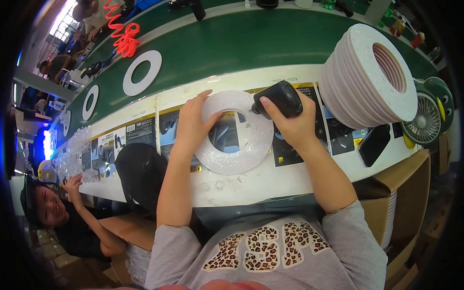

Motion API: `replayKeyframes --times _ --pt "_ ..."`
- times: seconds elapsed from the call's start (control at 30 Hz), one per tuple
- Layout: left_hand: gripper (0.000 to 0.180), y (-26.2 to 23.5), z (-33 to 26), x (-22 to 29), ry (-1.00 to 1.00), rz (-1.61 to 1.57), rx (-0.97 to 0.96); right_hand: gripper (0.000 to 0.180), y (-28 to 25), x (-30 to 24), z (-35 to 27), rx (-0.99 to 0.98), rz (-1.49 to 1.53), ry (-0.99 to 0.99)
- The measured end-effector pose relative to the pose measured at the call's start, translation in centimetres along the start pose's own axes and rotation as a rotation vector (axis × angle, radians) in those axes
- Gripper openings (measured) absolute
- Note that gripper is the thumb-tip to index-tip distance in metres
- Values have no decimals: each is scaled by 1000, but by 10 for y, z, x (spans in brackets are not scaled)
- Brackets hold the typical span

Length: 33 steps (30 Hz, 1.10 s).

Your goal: The recorder is applying sealant from a squeeze bottle to circular foam gaskets for light fixtures at an assembly line.

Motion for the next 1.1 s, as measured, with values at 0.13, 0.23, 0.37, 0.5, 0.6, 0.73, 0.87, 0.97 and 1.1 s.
replayKeyframes --times 0.13,0.23,0.37,0.5,0.6,0.73,0.87,0.97,1.1 --pt "59 2 1 0 21 -4 18 21 -1 -1 4 -17 -45 -48" --pt "59 2 3 -4 47 -11 21 21 1 1 5 12 -18 -41" --pt "60 0 7 -7 62 40 32 24 4 2 4 93 -9 70" --pt "61 3 1 -11 73 6 54 29 0 6 8 185 55 34" --pt "61 7 1 -5 27 53 11 36 -14 36 18 244 174 77" --pt "61 7 -5 -6 34 44 56 41 -23 78 27 299 313 300" --pt "62 5 -9 -2 65 3 77 37 -27 89 33 291 349 369" --pt "61 15 0 5 63 29 40 34 -50 96 45 171 413 398" --pt "56 -7 8 -11 -14 122 -15 33 -12 86 40 339 448 446"
Point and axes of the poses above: each hand's wrist, its own z-axis towards the middle knuckle, its own y-axis out of the palm, x = y × z, the point moved 2 cm from there along z, towards the middle knuckle, and after that the axes turned 13 degrees about x, right-handed, at the moved point
